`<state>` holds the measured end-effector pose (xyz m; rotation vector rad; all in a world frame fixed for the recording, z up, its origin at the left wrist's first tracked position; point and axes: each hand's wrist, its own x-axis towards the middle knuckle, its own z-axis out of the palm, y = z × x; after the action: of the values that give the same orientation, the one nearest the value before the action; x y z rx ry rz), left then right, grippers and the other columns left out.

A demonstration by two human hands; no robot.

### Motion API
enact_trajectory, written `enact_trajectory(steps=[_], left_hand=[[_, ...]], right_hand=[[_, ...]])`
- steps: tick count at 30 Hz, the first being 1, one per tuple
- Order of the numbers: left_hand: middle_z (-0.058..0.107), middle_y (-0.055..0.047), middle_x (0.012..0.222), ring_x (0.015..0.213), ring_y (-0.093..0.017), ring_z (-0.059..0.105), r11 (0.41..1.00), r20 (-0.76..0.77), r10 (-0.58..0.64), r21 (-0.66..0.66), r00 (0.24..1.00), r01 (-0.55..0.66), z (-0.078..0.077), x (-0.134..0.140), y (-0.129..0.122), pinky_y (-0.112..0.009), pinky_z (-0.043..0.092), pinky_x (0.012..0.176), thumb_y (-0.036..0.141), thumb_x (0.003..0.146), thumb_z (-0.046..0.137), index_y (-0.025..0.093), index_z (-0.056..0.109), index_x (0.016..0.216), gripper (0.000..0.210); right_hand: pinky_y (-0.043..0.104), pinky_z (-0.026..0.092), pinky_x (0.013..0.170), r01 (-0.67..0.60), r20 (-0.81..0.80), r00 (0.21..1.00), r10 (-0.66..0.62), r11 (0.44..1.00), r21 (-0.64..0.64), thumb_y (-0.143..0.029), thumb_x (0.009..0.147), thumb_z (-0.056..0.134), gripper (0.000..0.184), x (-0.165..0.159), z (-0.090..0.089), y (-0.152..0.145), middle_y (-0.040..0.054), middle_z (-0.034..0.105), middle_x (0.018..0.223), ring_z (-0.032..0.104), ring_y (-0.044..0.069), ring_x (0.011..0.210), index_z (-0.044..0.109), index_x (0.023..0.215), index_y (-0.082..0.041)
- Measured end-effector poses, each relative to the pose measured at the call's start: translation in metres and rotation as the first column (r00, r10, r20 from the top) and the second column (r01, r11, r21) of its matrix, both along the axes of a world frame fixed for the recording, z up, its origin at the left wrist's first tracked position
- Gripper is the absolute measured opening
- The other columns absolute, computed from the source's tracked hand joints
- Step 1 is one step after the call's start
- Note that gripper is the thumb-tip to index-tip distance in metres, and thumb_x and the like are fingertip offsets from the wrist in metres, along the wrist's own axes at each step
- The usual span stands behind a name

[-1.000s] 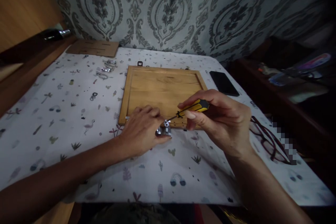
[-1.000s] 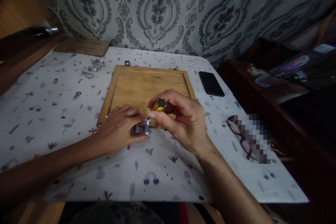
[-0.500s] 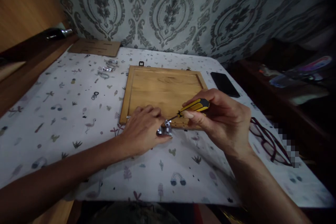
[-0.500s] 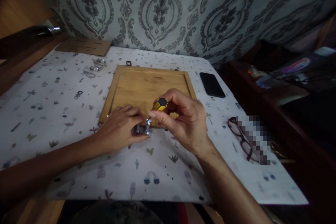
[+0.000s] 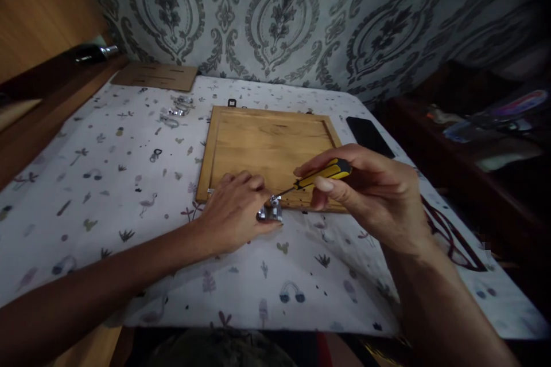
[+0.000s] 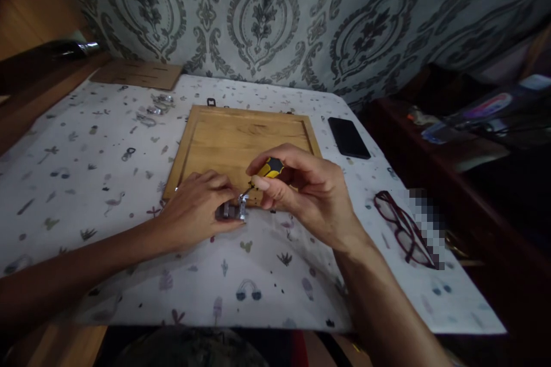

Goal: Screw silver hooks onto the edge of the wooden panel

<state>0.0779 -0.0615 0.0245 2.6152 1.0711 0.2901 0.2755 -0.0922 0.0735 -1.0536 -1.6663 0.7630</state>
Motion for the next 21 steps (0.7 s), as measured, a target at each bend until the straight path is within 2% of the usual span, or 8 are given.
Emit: enact_trajectory(steps=[3, 6, 8, 11, 13, 16, 19, 21], left_hand=[[0.068, -0.005, 0.101, 0.105, -0.028, 0.059, 1.000, -0.003, -0.004, 0.006, 1.000, 0.004, 0.000, 0.000, 0.000, -0.043, 0.044, 0.086, 0.050, 0.086, 0.076, 0.019, 0.074, 0.098, 0.034], [0.068, -0.005, 0.101, 0.104, -0.028, 0.059, 1.000, -0.005, -0.004, 0.015, 1.000, 0.004, 0.000, 0.000, 0.001, -0.043, 0.044, 0.086, 0.050, 0.086, 0.075, 0.018, 0.074, 0.098, 0.034], [0.068, -0.004, 0.100, 0.104, -0.028, 0.059, 1.000, -0.006, -0.008, 0.012, 1.000, 0.008, -0.001, 0.000, 0.001, -0.043, 0.044, 0.086, 0.050, 0.087, 0.074, 0.018, 0.074, 0.098, 0.034], [0.068, -0.004, 0.100, 0.104, -0.028, 0.059, 1.000, -0.010, -0.011, 0.017, 1.000, 0.011, -0.002, 0.000, 0.001, -0.043, 0.044, 0.086, 0.050, 0.087, 0.075, 0.018, 0.074, 0.098, 0.034], [0.068, -0.004, 0.100, 0.105, -0.028, 0.059, 1.000, -0.002, -0.010, 0.026, 1.000, 0.010, -0.002, 0.000, 0.001, -0.043, 0.044, 0.086, 0.050, 0.086, 0.075, 0.019, 0.074, 0.098, 0.034], [0.068, -0.004, 0.100, 0.105, -0.028, 0.059, 1.000, 0.005, -0.008, 0.025, 1.000, 0.008, -0.003, 0.000, 0.001, -0.043, 0.044, 0.087, 0.051, 0.086, 0.075, 0.018, 0.074, 0.098, 0.035], [0.068, -0.004, 0.100, 0.104, -0.028, 0.059, 1.000, -0.001, -0.006, 0.017, 1.000, 0.006, -0.003, 0.000, 0.001, -0.043, 0.044, 0.087, 0.051, 0.086, 0.075, 0.018, 0.074, 0.097, 0.035], [0.068, -0.004, 0.100, 0.105, -0.028, 0.059, 1.000, 0.005, -0.008, 0.018, 1.000, 0.008, -0.003, 0.000, 0.002, -0.043, 0.044, 0.087, 0.051, 0.086, 0.075, 0.019, 0.074, 0.098, 0.034]], right_hand=[[0.018, 0.052, 0.042, 0.102, 0.014, 0.995, -0.103, 0.992, 0.072, -0.037, 0.081, 0.083, 0.018, -0.006, -0.002, 0.000, -0.0024, 0.070, 0.078, 0.059, 0.006, 0.045, 0.073, 0.081, -0.023], [0.018, 0.052, 0.042, 0.129, 0.011, 0.991, -0.130, 0.989, 0.065, -0.038, 0.079, 0.084, 0.022, -0.008, -0.002, 0.001, -0.0024, 0.070, 0.077, 0.059, 0.006, 0.046, 0.069, 0.078, -0.022], [0.019, 0.054, 0.043, 0.089, 0.001, 0.996, -0.089, 0.995, 0.035, -0.040, 0.079, 0.084, 0.023, -0.006, 0.000, 0.002, -0.0018, 0.071, 0.079, 0.061, 0.007, 0.047, 0.069, 0.081, -0.022], [0.023, 0.059, 0.049, -0.010, -0.013, 1.000, 0.010, 1.000, -0.009, -0.041, 0.084, 0.079, 0.023, 0.000, 0.002, 0.003, -0.0006, 0.074, 0.087, 0.066, 0.009, 0.051, 0.073, 0.101, -0.027], [0.023, 0.060, 0.052, -0.047, -0.019, 0.999, 0.046, 0.999, -0.026, -0.038, 0.089, 0.075, 0.021, 0.002, 0.003, 0.002, -0.0002, 0.075, 0.091, 0.068, 0.010, 0.053, 0.074, 0.108, -0.030], [0.022, 0.055, 0.045, 0.013, -0.023, 1.000, -0.013, 1.000, -0.005, -0.036, 0.085, 0.079, 0.010, 0.000, 0.001, 0.000, -0.0007, 0.074, 0.086, 0.064, 0.009, 0.048, 0.076, 0.090, -0.028], [0.022, 0.050, 0.039, 0.077, -0.045, 0.996, -0.076, 0.997, 0.014, -0.039, 0.079, 0.084, 0.017, -0.004, -0.001, 0.000, -0.0008, 0.074, 0.082, 0.058, 0.008, 0.044, 0.073, 0.080, -0.027], [0.023, 0.051, 0.041, 0.069, -0.056, 0.996, -0.069, 0.998, 0.004, -0.041, 0.079, 0.084, 0.019, -0.005, -0.001, 0.001, -0.0008, 0.074, 0.081, 0.058, 0.008, 0.044, 0.071, 0.078, -0.026]])
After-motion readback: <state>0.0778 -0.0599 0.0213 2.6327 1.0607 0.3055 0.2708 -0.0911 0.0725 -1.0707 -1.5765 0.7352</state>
